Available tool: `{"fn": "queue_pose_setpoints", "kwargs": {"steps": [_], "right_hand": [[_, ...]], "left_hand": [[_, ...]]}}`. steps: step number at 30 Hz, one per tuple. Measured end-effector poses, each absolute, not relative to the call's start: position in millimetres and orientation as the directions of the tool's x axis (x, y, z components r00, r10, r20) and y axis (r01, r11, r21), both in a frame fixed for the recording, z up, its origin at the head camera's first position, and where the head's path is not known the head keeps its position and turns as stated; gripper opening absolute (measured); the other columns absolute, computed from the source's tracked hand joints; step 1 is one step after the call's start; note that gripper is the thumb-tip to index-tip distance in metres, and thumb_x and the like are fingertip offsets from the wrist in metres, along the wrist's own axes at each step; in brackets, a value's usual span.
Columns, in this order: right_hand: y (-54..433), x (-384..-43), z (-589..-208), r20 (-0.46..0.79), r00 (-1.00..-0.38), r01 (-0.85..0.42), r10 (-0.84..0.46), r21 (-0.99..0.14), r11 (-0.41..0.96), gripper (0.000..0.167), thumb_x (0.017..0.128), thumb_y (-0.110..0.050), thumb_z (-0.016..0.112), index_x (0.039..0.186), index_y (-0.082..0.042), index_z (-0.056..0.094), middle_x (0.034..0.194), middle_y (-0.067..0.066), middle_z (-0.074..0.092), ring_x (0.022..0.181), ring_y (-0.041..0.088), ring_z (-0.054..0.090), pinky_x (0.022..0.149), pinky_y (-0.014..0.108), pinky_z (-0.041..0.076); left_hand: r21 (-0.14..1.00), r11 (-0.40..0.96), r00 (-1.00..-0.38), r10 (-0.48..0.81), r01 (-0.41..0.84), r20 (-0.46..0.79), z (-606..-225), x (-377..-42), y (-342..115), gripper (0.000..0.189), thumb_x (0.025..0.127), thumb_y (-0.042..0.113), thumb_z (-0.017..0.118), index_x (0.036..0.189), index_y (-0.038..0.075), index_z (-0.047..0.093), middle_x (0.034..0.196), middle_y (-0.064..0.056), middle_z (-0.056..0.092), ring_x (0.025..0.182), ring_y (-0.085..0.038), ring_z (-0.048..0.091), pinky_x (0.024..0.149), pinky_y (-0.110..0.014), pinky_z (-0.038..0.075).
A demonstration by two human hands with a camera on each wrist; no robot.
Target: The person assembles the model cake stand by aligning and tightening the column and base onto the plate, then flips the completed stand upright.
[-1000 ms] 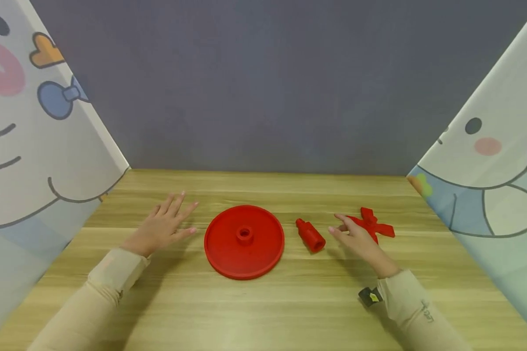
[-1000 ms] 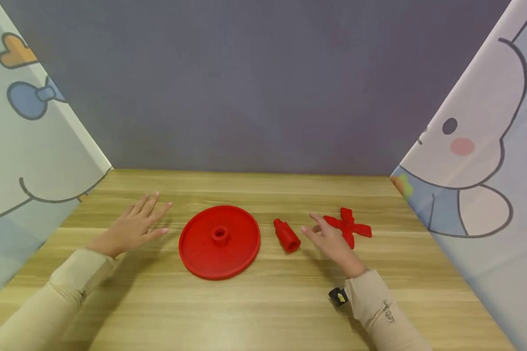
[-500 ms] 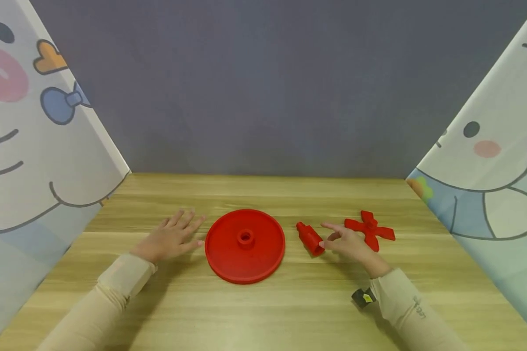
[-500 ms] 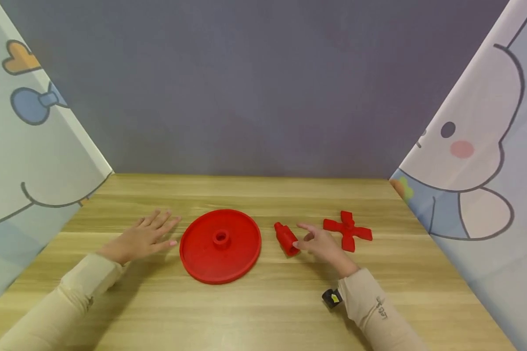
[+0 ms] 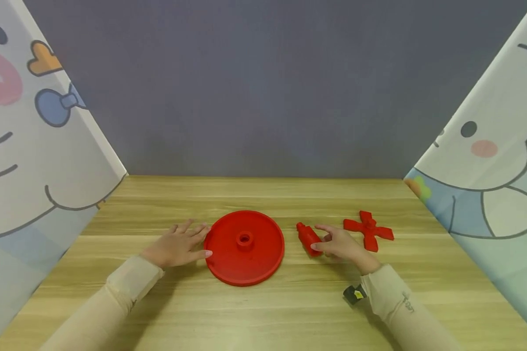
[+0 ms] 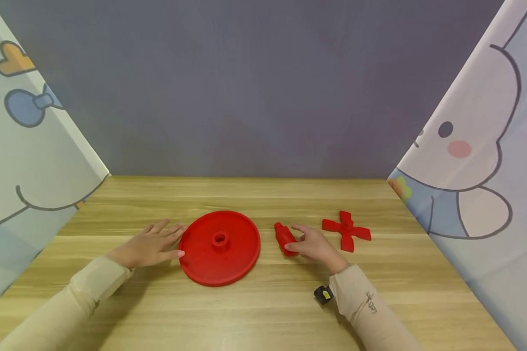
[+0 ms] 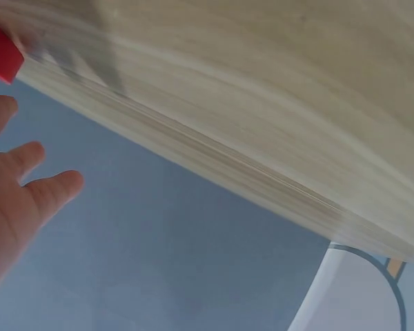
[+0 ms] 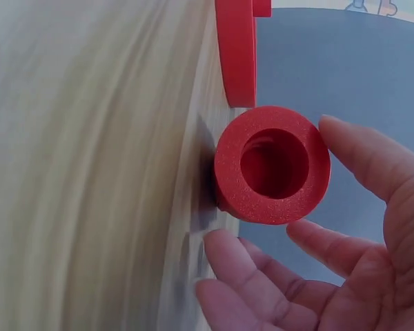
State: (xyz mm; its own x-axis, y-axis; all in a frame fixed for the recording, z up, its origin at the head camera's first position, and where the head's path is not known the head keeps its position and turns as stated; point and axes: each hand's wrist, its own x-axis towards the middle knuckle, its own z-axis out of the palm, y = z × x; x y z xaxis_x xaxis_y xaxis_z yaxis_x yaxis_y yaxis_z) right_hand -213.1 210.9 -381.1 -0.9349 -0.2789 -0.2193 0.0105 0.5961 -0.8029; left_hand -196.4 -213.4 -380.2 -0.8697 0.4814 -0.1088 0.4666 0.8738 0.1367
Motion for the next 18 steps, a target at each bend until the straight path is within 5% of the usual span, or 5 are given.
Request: {"fn": "queue_pose_setpoints", "kwargs": {"steps": [10,18], "right_hand": [[200,-214,-383,-0.242,-0.935,0.010,-0.259,-0.749,0.663,0.067,0.089,-0.030,0.069,0.140,0.004,0.043,0.090,0.011,0.062,0.056,0.015,0.054,0.045,0.024,0.040],[198,-216,-384,-0.263,-0.936,0.038,-0.234,-0.737,0.675,0.065,0.084,-0.023,0.070,0.137,0.004,0.045,0.094,0.012,0.064,0.060,0.017,0.058,0.050,0.028,0.046]], "left_hand": [[0.118,0.883,-0.861,0.469,0.454,-0.198,-381,-196,-202,0.087,0.089,0.068,0.043,0.147,0.004,0.036,0.152,-0.017,0.032,0.141,-0.045,0.015,0.106,-0.065,0.019],[0.076,0.881,-0.865,0.472,0.466,-0.169,-386,-195,-200,0.090,0.085,0.069,0.049,0.147,0.004,0.037,0.153,-0.016,0.031,0.141,-0.043,0.017,0.106,-0.065,0.021]]}}
